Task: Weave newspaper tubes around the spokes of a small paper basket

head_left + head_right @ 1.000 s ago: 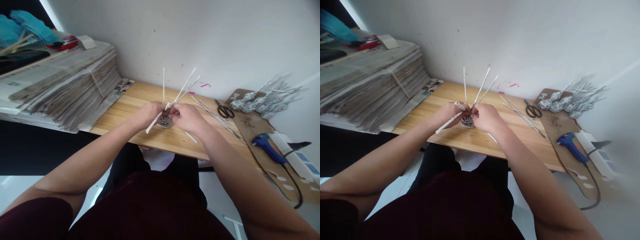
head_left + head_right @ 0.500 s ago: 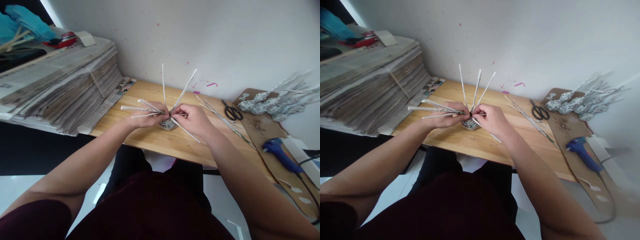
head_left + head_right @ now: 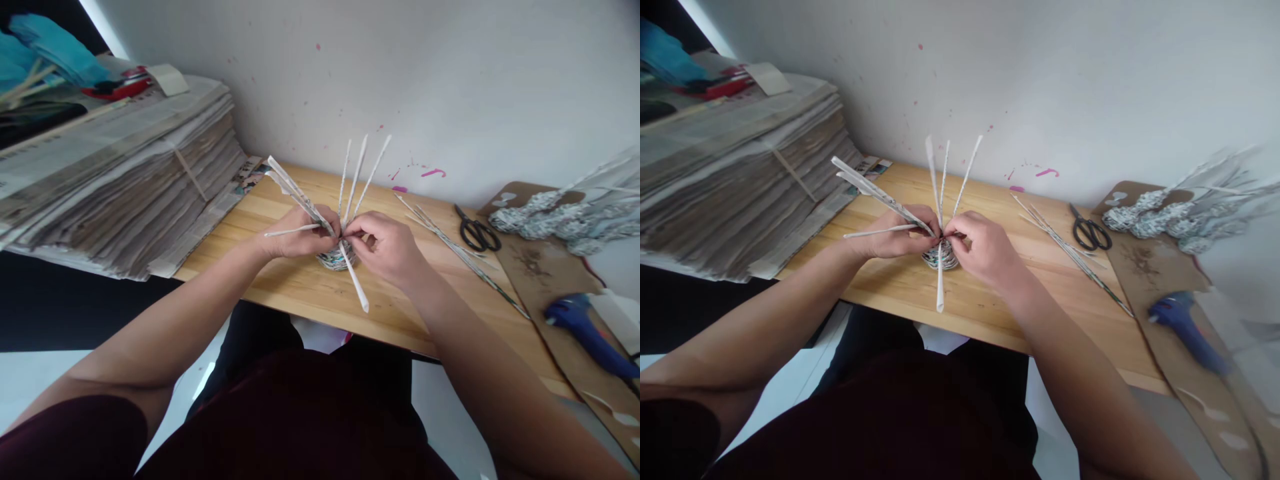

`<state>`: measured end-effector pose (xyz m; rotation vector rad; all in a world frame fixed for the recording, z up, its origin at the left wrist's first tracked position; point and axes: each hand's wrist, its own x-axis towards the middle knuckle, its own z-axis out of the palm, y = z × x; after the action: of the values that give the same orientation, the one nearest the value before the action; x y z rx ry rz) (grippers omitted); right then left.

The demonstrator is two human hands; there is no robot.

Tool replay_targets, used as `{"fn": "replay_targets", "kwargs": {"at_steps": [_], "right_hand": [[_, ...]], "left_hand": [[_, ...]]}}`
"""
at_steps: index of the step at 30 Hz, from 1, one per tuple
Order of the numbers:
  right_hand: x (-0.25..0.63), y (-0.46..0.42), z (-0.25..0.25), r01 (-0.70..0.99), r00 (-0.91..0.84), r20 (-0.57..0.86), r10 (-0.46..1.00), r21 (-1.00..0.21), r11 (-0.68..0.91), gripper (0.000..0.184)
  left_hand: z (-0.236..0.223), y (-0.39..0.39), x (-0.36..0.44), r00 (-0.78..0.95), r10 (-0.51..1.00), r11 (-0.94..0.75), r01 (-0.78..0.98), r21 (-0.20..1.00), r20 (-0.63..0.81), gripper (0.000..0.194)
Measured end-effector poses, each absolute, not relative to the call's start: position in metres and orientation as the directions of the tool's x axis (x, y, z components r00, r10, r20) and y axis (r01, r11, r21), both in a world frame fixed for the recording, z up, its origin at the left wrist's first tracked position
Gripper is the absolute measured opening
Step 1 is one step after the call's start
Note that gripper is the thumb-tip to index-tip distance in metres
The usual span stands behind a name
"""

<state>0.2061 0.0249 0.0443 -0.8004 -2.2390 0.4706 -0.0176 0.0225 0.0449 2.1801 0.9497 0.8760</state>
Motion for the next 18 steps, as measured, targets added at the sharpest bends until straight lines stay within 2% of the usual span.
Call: {"fn": "replay_targets", "kwargs": {"at_steps": [6,9,11,15,18], "right_hand": [[0.213,0.017,0.048,0.467,-0.617,0.569,0.544,-0.291,0.835,0.02],[0.213,0.017,0.045,0.486,-0.628,0.574,0.525,-0.237,0.841,0.013],[0.212,0.019,0.043,0.452,-0.636,0.557,0.534,-0.292,0.843,0.007],[0.21,0.021,0.043,0.393,-0.538,0.539,0.648,-0.52,0.759,0.013],[0.207,0.02,0.043,0.354,-0.478,0.527,0.703,-0.616,0.703,0.011]], "left_hand": [[0.045,0.017,-0.013,0.479,0.816,-0.544,0.448,0.709,0.323,0.009],[0.047,0.016,-0.011,0.488,0.814,-0.552,0.484,0.679,0.314,0.008],[0.048,0.016,-0.01,0.488,0.814,-0.56,0.51,0.653,0.316,0.008],[0.05,0.015,-0.007,0.489,0.822,-0.548,0.539,0.639,0.293,0.006],[0.054,0.013,-0.004,0.522,0.812,-0.556,0.557,0.617,0.261,0.005]]}}
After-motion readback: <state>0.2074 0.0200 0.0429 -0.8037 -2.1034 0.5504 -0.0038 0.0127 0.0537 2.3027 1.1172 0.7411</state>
